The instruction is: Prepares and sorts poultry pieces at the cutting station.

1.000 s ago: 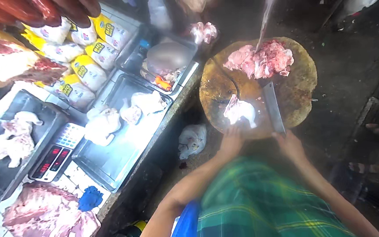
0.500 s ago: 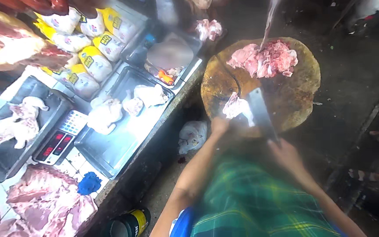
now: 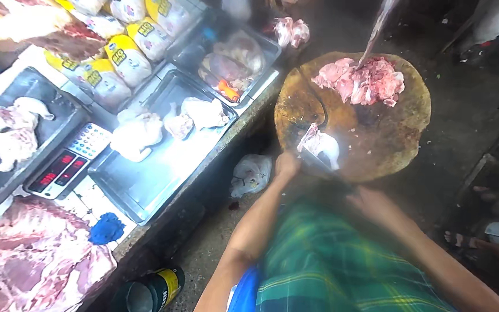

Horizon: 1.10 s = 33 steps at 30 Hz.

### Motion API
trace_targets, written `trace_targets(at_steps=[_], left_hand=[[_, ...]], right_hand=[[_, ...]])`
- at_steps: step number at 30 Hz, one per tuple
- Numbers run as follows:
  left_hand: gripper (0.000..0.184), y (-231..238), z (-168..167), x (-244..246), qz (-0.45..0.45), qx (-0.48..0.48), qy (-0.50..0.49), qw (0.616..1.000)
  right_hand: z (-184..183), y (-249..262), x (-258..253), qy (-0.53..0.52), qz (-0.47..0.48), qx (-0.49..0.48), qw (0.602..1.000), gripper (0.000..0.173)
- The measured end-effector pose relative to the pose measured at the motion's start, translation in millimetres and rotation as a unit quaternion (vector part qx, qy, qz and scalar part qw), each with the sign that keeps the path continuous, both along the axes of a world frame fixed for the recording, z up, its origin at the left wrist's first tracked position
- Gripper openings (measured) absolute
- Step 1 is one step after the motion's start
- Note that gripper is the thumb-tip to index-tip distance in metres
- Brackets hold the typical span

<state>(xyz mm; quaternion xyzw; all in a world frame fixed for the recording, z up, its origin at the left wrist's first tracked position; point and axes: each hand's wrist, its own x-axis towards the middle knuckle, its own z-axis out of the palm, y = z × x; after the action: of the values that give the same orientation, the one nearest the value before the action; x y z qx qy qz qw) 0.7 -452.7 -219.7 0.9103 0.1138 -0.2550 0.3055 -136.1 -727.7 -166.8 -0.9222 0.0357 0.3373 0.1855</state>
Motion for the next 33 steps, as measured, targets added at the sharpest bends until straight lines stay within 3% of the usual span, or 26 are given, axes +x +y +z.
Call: trace_targets(at_steps=[3, 7, 11, 14, 16, 19, 20, 22, 26, 30, 33], left_hand=[[0.032, 46, -6, -15, 0.051, -0.013, 0.011, 0.999], [0.03, 120, -26, -18, 0.105, 0.047, 0.029, 0.993], [0.037, 157, -34, -2, 0.101, 0.11, 0.077, 0.986], [0.042, 119, 4, 15, 0.057, 0.168, 0.052, 0.983], [0.043, 70, 22, 30, -0.002, 0.09, -0.044, 0.995], [0.059, -4, 14, 63, -0.106, -0.056, -0.107, 0.987], [0.063, -22, 6, 73, -0.138, -0.063, -0.104, 0.983], [0.055, -42, -3, 86, -0.165, -0.036, -0.094, 0.981], [0.047, -21, 7, 71, -0.069, -0.078, -0.013, 0.994], [0.047, 33, 5, -13, 0.086, -0.152, -0.022, 0.984], [0.043, 49, 11, -72, 0.153, -0.169, -0.015, 0.974]], right_hand=[[7, -15, -30, 0.025, -0.033, -0.005, 0.999, 0.06], [-6, -26, -66, -0.004, -0.152, 0.052, 0.987, 0.062], [-12, -24, -84, -0.036, -0.267, 0.086, 0.959, 0.06], [-18, -26, -80, -0.038, -0.298, 0.081, 0.95, 0.058], [-24, -29, -78, -0.017, -0.287, 0.085, 0.954, 0.057], [-32, -32, -79, 0.015, -0.269, 0.12, 0.956, 0.061], [-33, -32, -80, 0.02, -0.273, 0.126, 0.954, 0.063], [-32, -30, -80, 0.009, -0.296, 0.123, 0.947, 0.064], [-16, -12, -76, -0.004, -0.319, 0.068, 0.945, 0.067], [-14, 5, -75, -0.02, -0.273, 0.032, 0.961, 0.069], [-16, 9, -69, -0.007, -0.229, 0.029, 0.973, 0.068]])
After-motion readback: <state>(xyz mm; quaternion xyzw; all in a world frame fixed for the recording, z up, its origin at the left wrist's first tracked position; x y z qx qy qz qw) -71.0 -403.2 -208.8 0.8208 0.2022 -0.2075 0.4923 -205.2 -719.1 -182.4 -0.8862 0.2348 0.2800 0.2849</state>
